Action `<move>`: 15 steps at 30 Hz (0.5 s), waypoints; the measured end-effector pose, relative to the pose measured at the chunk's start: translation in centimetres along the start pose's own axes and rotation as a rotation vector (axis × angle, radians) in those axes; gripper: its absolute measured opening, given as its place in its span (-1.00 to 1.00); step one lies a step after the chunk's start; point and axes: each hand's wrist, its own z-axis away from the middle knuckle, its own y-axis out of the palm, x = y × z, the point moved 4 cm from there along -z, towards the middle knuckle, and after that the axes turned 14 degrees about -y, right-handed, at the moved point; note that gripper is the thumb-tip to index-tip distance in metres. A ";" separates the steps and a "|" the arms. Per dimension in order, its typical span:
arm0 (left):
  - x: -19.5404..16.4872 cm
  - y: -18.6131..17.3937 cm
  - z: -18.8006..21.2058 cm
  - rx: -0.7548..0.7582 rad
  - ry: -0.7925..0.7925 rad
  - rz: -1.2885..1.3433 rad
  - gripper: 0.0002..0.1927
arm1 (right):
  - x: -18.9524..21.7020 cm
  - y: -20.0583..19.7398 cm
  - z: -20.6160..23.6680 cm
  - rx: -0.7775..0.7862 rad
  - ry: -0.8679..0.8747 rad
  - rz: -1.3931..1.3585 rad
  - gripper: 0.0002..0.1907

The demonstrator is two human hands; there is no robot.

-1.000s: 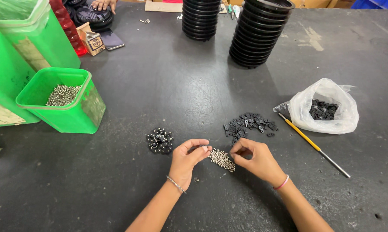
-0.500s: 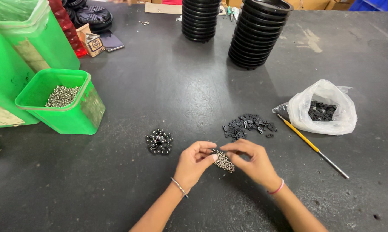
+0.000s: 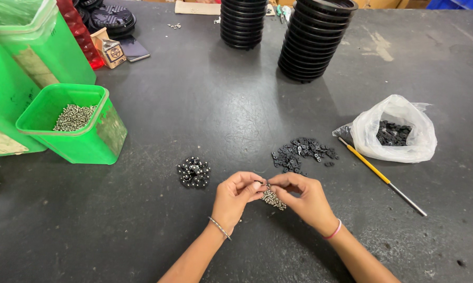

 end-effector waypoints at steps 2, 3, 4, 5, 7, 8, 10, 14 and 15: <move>0.0 0.1 0.0 -0.001 -0.027 0.015 -0.83 | -0.5 -0.1 0.0 -0.004 0.000 -0.023 -0.80; -0.1 0.1 0.0 -0.004 -0.003 -0.007 -0.81 | -0.6 -0.2 0.0 -0.007 -0.001 -0.034 -0.80; -0.3 0.2 0.1 -0.007 0.022 -0.029 -0.79 | -0.8 -0.2 0.0 -0.015 0.001 -0.043 -0.80; -0.5 0.3 0.2 -0.010 0.046 -0.051 -0.77 | -0.8 -0.2 0.0 -0.023 0.003 -0.053 -0.80; -0.6 0.3 0.2 -0.044 0.030 -0.079 -0.76 | -0.9 -0.2 0.1 -0.040 0.022 -0.074 -0.80; -0.6 0.3 0.3 -0.063 0.023 -0.093 -0.75 | -0.9 -0.2 0.1 -0.048 0.038 -0.086 -0.81; -0.6 0.3 0.5 -0.105 0.021 -0.119 -0.74 | -0.7 -0.2 0.2 -0.064 0.039 -0.066 -0.83; -0.5 0.6 0.6 -0.142 0.016 -0.203 -0.84 | -0.3 -0.1 0.1 -0.063 -0.035 0.020 -0.86; -0.4 0.6 0.6 -0.139 0.017 -0.201 -0.84 | -0.2 -0.1 0.0 -0.055 -0.056 0.030 -0.87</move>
